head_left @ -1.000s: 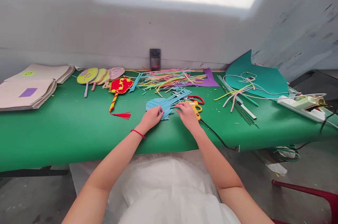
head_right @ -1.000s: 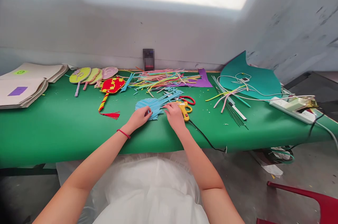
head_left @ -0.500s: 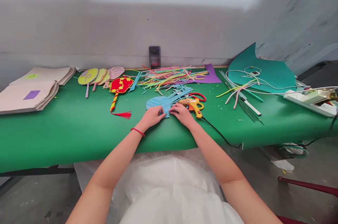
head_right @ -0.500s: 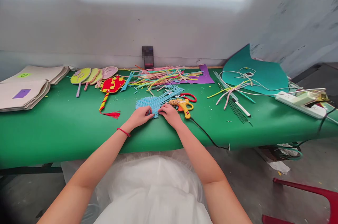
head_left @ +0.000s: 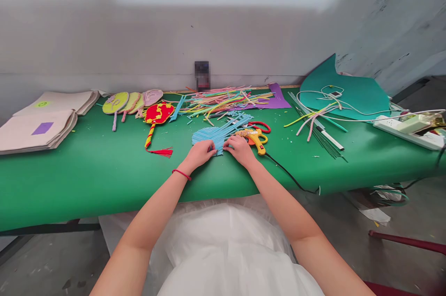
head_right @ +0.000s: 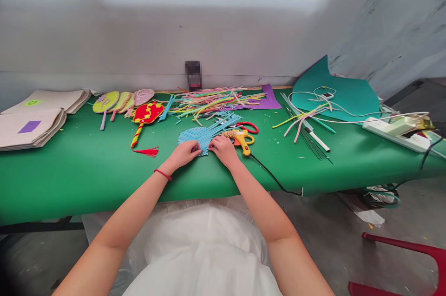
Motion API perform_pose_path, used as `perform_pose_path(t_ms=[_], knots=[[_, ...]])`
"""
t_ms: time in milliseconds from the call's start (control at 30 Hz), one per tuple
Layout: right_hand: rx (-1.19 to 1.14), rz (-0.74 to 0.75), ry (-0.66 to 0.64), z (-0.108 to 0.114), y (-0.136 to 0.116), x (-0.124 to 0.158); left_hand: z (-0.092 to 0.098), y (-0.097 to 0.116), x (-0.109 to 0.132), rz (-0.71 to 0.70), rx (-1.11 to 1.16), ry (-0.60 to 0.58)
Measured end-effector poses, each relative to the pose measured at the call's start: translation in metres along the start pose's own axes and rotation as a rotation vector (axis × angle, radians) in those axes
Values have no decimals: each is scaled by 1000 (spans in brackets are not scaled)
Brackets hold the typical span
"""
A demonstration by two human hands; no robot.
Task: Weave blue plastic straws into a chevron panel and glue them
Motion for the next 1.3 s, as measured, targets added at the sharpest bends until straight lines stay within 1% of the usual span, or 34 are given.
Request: perform_pose_path(t_ms=[133, 467, 933, 1033, 1200, 1300], knots=[[58, 26, -3, 2, -2, 0, 1, 1, 0, 6, 2, -1], [112, 102, -24, 3, -6, -1, 0, 0, 0, 16, -1, -3], [136, 62, -35, 1, -8, 0, -3, -4, 0, 7, 3, 8], [97, 60, -19, 0, -7, 0, -3, -4, 0, 11, 0, 2], [-125, 48, -2, 1, 0, 3, -1, -1, 0, 22, 0, -11], [-174, 10, 10, 1, 3, 4, 0, 0, 0, 24, 4, -10]])
Point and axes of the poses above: each hand's wrist, its own x-axis away from the middle knuckle, its own z-axis out of the back of the hand, y = z × x, the point moved 3 cm from there along -x, towards the middle knuckle, and after that the axes turned 14 degrees about y, right-handed, at the moved point
